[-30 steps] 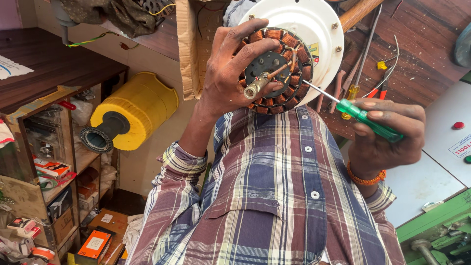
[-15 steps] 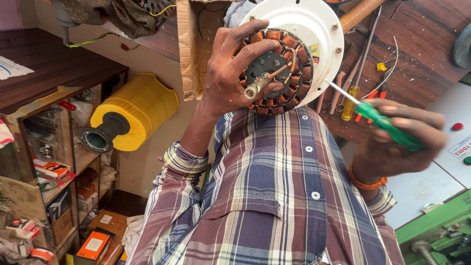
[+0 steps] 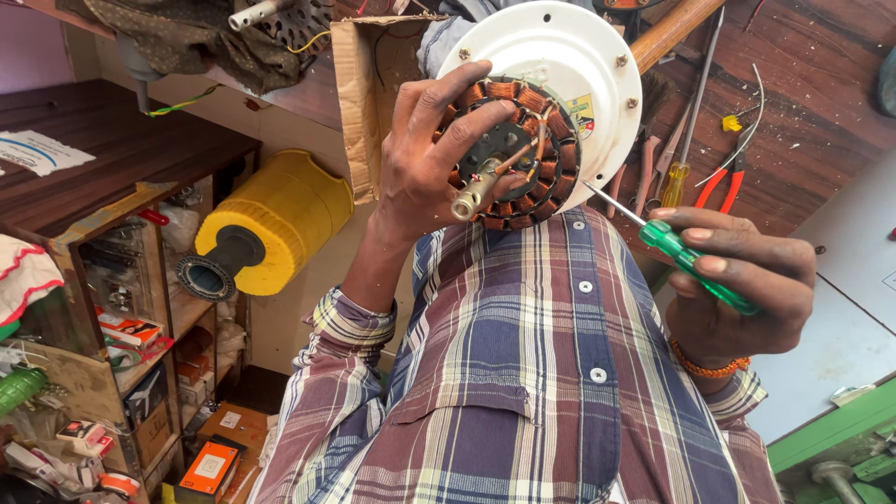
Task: The person repairs a ceiling fan motor at a workbench. They handle the wound stator assembly, position it on the white mounting plate, use a screwdriver to work on the motor hub, route and adjust a wire around the windings, and fit the rotor ring onto the assembly.
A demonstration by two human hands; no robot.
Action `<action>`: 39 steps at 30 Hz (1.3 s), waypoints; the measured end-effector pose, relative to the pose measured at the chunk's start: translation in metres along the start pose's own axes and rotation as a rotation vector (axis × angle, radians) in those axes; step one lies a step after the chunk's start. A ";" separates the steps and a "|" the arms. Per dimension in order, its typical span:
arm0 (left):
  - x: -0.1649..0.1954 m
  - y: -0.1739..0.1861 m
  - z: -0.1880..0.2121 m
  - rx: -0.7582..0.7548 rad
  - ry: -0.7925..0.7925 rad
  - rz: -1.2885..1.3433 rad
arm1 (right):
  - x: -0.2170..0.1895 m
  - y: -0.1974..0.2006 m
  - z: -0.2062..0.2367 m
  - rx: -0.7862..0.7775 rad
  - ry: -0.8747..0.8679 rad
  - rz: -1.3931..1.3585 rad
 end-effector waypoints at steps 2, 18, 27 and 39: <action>0.002 0.002 0.000 0.004 -0.007 -0.004 | -0.001 -0.003 -0.004 -0.036 0.013 0.017; 0.005 0.003 -0.002 0.004 -0.036 -0.002 | -0.013 -0.004 -0.004 -0.164 -0.018 0.185; 0.006 0.002 -0.002 0.012 -0.051 -0.022 | -0.014 -0.009 -0.005 -0.192 -0.047 0.192; 0.004 -0.002 -0.002 0.009 -0.034 0.018 | -0.011 -0.009 -0.005 -0.099 -0.099 0.250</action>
Point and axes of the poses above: each hand's wrist, its own z-axis away from the middle knuckle, its own y-axis out of the back of the hand, x = y × z, the point moved 3 cm from there along -z, towards the middle knuckle, and after that the axes turned 12 degrees about -z, right-handed, at the moved point
